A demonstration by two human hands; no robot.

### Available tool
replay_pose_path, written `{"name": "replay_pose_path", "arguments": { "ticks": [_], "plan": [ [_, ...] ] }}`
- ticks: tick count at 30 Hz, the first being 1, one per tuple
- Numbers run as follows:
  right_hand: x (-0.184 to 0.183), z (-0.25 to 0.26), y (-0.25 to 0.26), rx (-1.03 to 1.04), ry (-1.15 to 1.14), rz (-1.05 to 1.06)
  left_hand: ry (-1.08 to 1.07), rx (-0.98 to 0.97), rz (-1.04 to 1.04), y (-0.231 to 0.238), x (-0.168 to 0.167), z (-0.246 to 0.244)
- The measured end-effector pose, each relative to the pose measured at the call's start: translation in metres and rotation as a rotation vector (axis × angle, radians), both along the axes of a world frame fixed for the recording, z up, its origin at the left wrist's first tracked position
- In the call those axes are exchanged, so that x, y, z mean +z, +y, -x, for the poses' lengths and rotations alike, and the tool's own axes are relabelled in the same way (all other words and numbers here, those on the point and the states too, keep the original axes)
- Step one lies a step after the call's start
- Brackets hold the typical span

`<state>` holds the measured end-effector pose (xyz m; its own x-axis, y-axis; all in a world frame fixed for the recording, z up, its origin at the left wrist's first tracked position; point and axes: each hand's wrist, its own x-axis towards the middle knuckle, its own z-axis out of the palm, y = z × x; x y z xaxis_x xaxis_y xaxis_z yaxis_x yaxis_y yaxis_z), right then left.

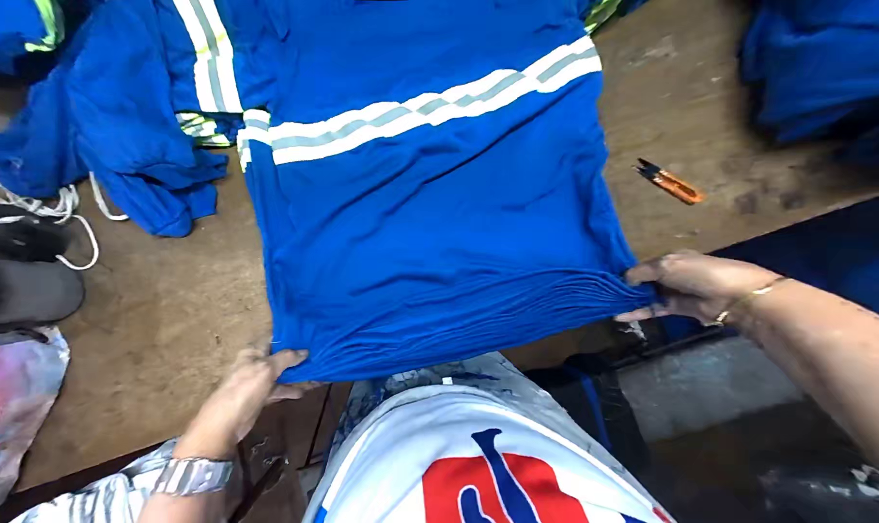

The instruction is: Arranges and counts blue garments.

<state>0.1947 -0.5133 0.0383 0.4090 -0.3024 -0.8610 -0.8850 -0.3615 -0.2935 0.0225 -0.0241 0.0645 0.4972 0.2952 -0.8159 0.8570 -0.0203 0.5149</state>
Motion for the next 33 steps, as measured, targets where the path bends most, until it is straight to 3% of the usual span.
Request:
{"name": "replay_pose_path", "arguments": {
  "ticks": [6,12,15,18,20,22,25,29,33],
  "plan": [
    [0.006,-0.011,0.009,0.050,0.124,-0.010,-0.121,-0.014,0.069,0.007,0.009,-0.020],
    [0.000,-0.019,0.006,0.190,0.060,-0.011,0.069,-0.045,0.169,0.021,-0.017,0.008],
    [0.062,-0.027,0.019,0.341,-0.256,-0.241,0.002,0.065,0.234,0.026,-0.016,0.008],
    [0.097,-0.015,0.031,0.231,-0.515,-0.652,-0.046,0.133,0.193,0.026,-0.011,-0.003],
    [0.073,0.003,0.035,0.075,-0.366,-0.604,-0.033,0.115,0.157,0.027,-0.015,-0.007],
    [0.029,0.018,0.031,-0.033,-0.148,-0.356,0.016,0.095,0.162,0.027,-0.019,-0.006],
    [-0.020,0.035,0.014,-0.156,-0.135,-0.170,0.034,0.128,0.178,0.025,-0.017,-0.001],
    [-0.040,0.048,0.007,-0.244,-0.195,-0.135,0.026,0.162,0.156,0.025,-0.021,0.001],
    [-0.050,0.058,0.003,-0.315,-0.243,-0.278,0.105,0.177,0.229,0.029,-0.020,0.006]
  ]
}}
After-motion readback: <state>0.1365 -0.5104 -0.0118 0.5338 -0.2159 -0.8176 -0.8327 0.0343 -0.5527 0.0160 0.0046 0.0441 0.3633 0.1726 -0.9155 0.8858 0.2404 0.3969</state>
